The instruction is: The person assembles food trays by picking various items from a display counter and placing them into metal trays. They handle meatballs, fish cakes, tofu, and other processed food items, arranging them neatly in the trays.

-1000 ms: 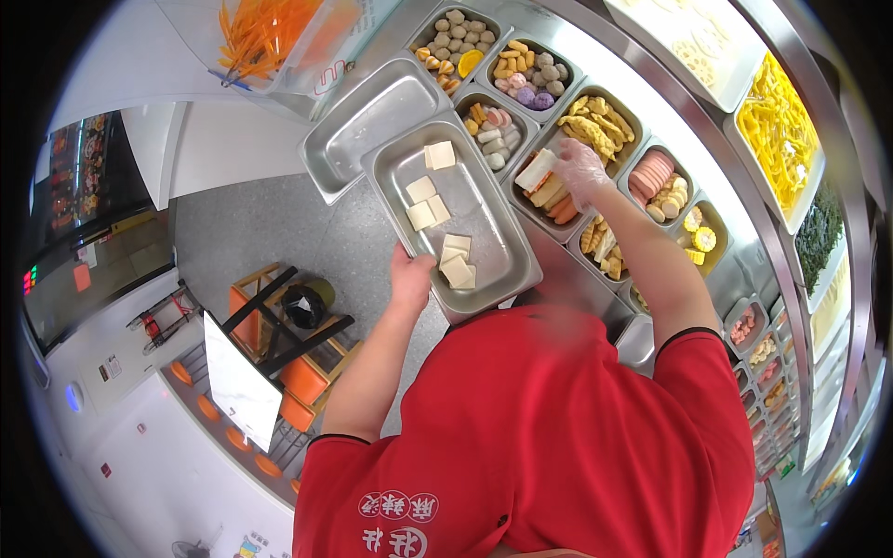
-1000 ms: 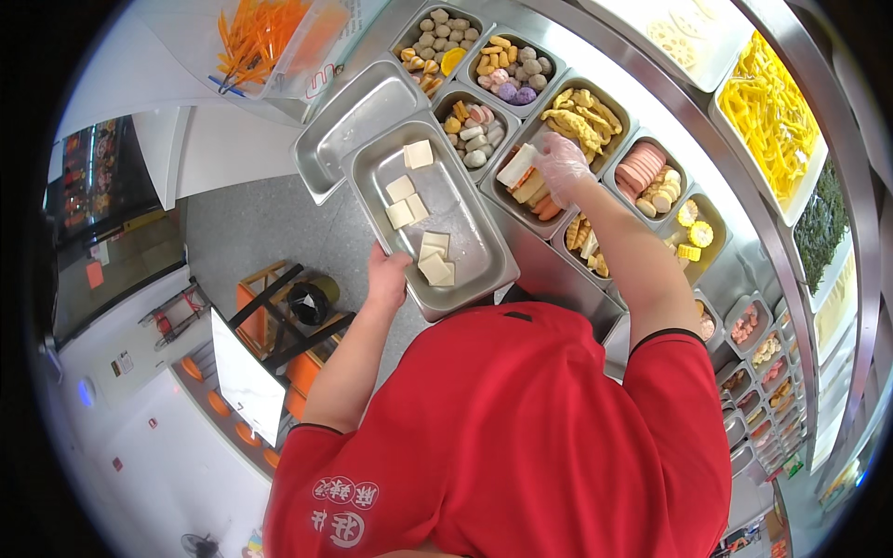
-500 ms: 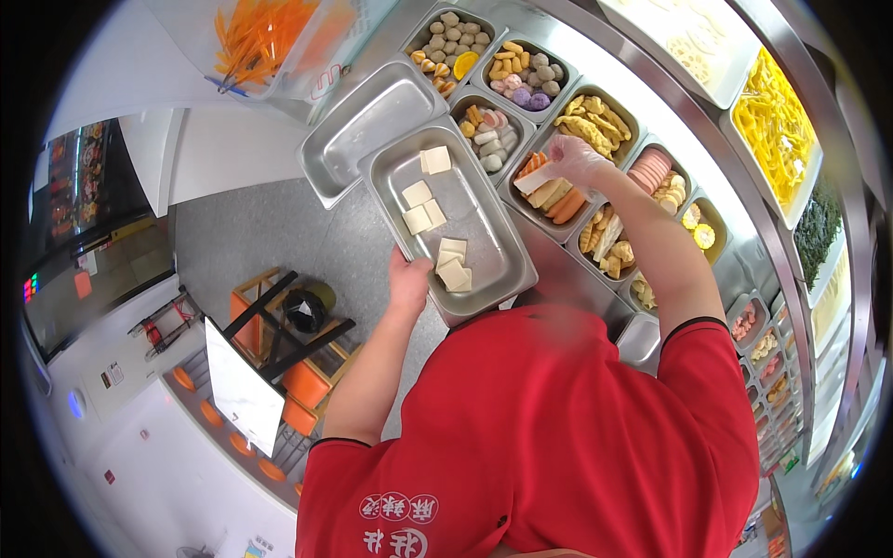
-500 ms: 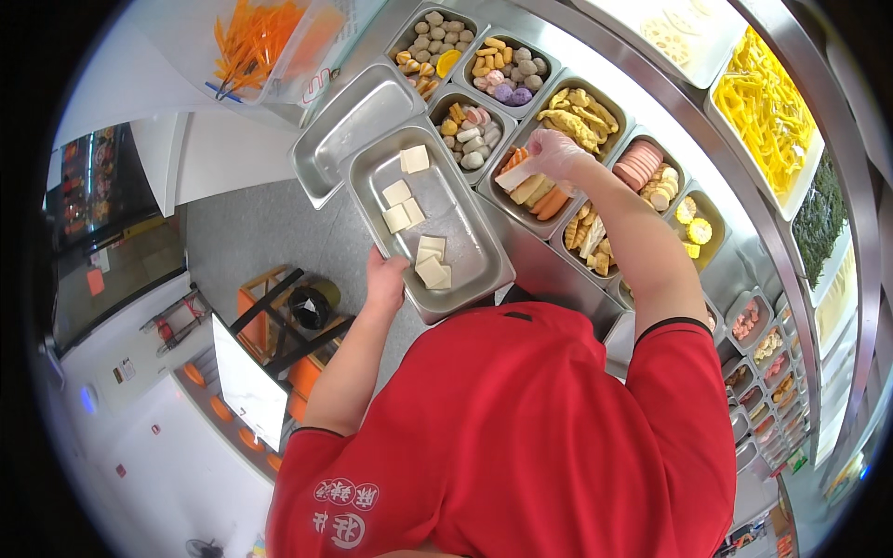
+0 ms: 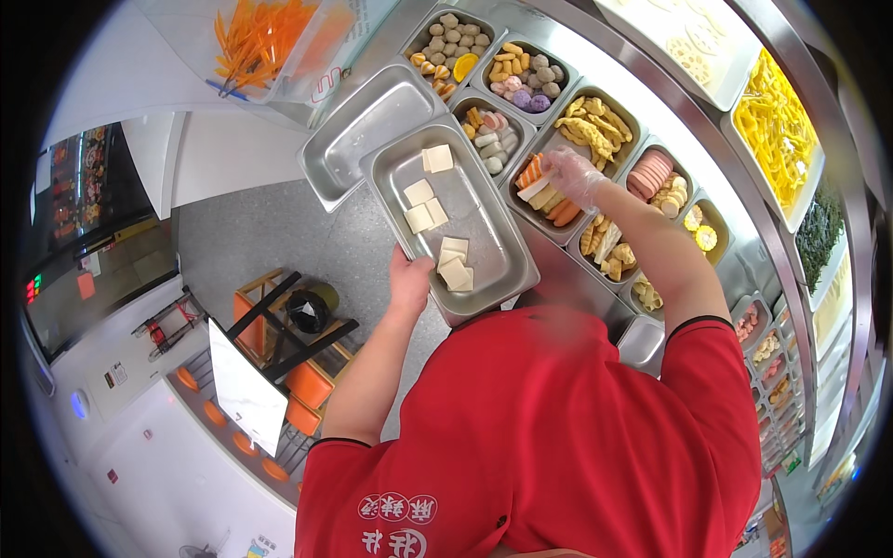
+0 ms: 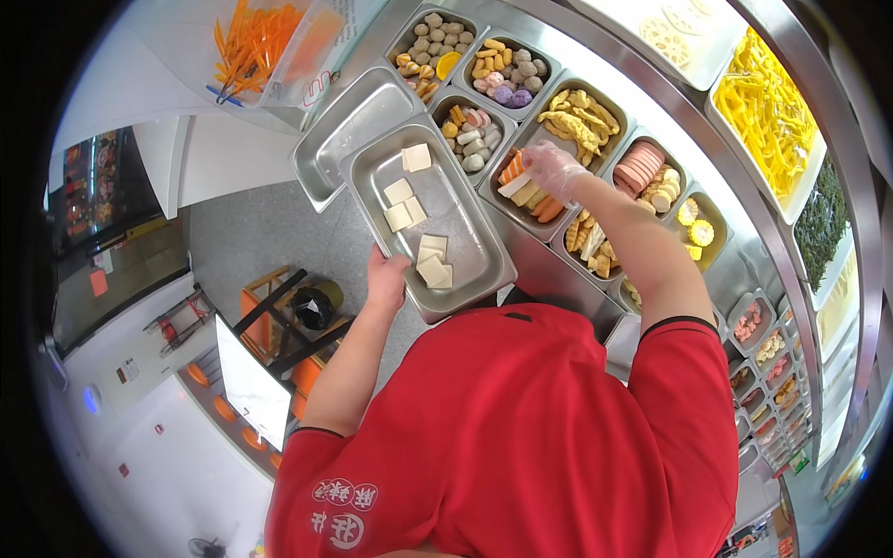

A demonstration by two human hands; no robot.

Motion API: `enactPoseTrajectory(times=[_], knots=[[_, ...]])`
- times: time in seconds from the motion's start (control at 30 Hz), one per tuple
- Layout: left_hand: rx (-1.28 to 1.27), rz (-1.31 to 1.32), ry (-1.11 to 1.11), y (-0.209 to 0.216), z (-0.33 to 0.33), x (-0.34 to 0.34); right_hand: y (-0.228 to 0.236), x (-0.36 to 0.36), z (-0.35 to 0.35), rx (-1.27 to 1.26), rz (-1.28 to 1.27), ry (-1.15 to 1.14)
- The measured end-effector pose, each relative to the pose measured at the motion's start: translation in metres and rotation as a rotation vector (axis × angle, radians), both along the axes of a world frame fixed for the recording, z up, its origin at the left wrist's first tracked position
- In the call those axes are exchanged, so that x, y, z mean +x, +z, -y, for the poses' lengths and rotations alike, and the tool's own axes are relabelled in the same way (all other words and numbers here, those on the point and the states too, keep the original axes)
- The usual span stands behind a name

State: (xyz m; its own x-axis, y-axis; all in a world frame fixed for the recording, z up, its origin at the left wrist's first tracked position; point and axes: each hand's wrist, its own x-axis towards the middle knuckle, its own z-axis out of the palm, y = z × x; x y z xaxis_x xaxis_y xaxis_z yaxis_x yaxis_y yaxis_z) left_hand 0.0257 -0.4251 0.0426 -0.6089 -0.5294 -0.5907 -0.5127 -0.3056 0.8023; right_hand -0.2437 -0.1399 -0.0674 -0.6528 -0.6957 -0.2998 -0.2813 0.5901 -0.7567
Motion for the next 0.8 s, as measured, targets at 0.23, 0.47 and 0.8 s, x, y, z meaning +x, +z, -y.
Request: enactPoseTrajectory(times=[0.23, 0.47, 0.8], knots=[[-0.020, 0.028, -0.022, 0.008, -0.001, -0.007, -0.002, 0.010, -0.008, -0.129, 0.049, -0.027], [-0.015, 0.061, -0.005, 0.012, 0.000, -0.010, 0.035, -0.002, -0.007, 0.137, -0.190, 0.461], [-0.020, 0.068, -0.046, 0.011, 0.004, -0.008, 0.073, -0.002, 0.031, 0.559, -0.174, 0.715]])
